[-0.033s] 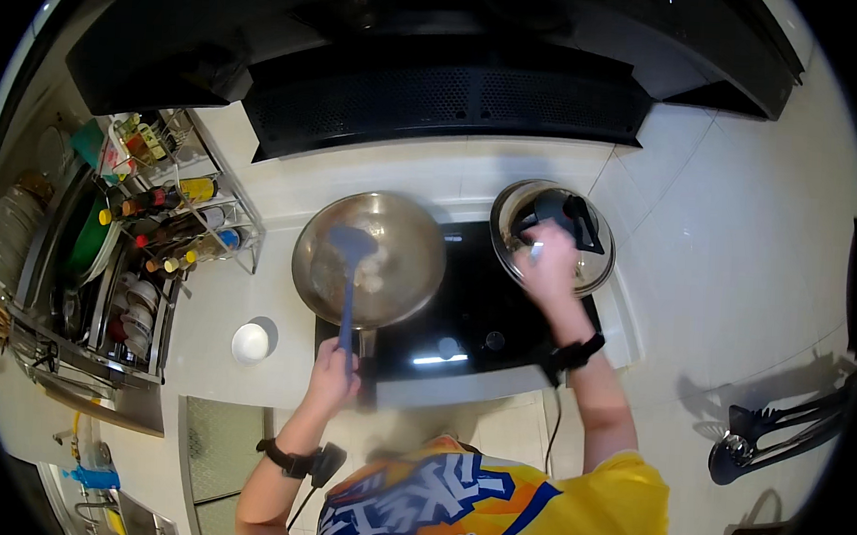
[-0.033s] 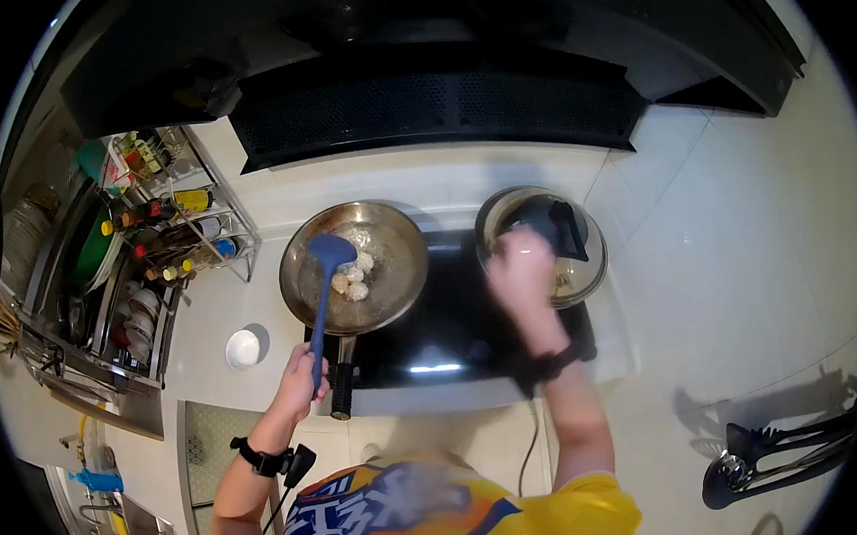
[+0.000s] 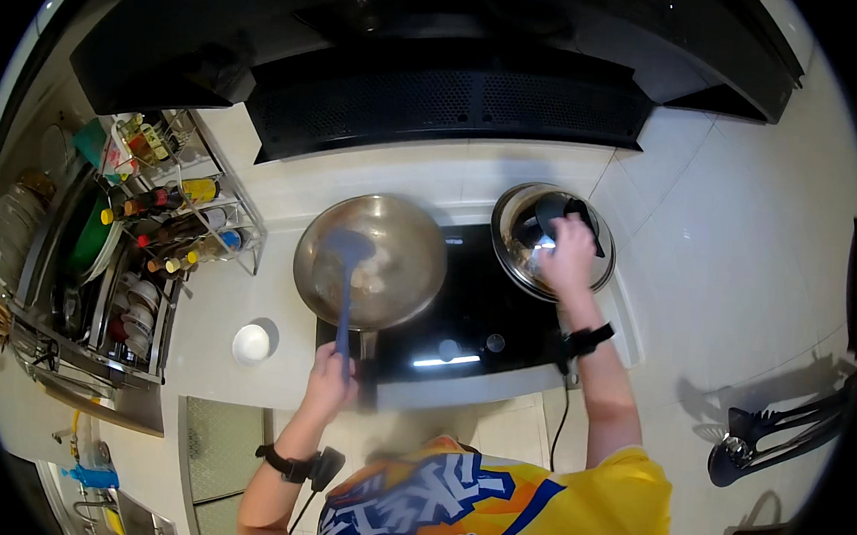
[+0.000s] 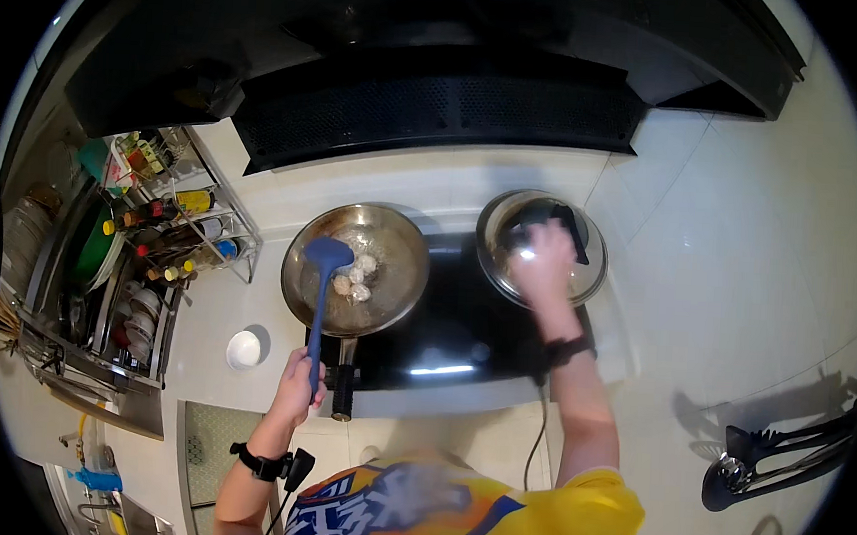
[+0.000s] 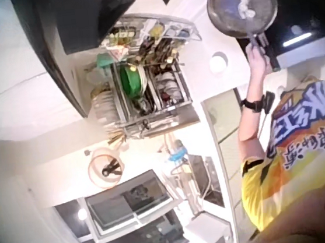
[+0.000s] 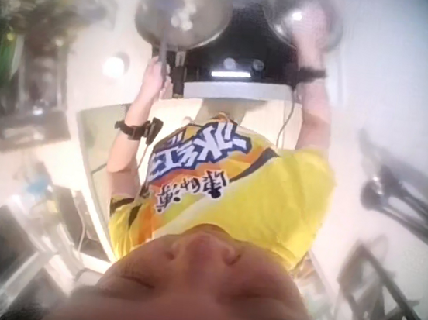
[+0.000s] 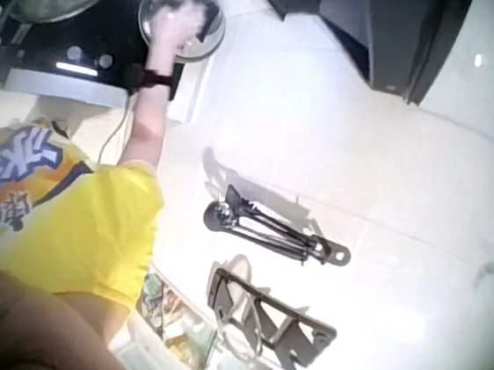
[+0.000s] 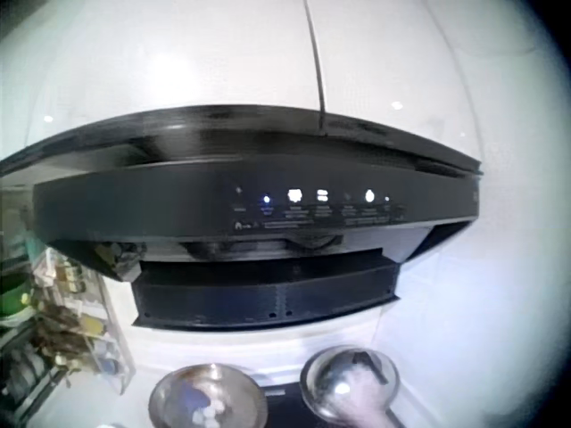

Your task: The person stirs food in a pan using a ladle, covers it with a lid, then attaches a cloth to a mop head by hand and picks up a spray bottle.

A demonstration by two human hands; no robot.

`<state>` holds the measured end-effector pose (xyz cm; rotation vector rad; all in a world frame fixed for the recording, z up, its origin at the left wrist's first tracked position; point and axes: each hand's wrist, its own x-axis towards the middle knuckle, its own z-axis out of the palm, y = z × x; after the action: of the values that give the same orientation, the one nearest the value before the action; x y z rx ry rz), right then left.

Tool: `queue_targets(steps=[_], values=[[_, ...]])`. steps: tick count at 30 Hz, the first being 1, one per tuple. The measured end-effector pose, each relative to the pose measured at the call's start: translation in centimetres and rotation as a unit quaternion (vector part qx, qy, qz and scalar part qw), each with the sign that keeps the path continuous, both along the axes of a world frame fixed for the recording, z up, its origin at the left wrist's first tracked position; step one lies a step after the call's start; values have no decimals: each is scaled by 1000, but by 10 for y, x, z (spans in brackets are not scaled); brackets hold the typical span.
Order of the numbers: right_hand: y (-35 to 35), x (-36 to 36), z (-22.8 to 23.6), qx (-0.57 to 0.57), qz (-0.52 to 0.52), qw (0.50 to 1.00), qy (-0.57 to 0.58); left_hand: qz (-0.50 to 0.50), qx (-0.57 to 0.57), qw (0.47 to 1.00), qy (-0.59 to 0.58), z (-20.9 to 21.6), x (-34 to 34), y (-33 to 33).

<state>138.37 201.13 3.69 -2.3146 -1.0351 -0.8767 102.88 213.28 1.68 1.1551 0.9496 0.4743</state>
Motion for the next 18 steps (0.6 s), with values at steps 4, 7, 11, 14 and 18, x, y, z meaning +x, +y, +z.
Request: queue_targets(steps=[4,7,11,14,18], values=[[-23,70,-5,-77,-98,956,265,40,10,999,-36,-7,-33,0],[-20,82,2,-34,-56,929,364,70,13,996,-59,2,-52,-7],[-18,102,-20,81,-51,915,392,107,17,990,-89,-4,-75,-6],[-18,68,1,53,-58,945,317,132,25,989,-66,-6,-99,-4],[-19,18,32,32,-40,942,332,178,42,980,-79,-11,-131,0]])
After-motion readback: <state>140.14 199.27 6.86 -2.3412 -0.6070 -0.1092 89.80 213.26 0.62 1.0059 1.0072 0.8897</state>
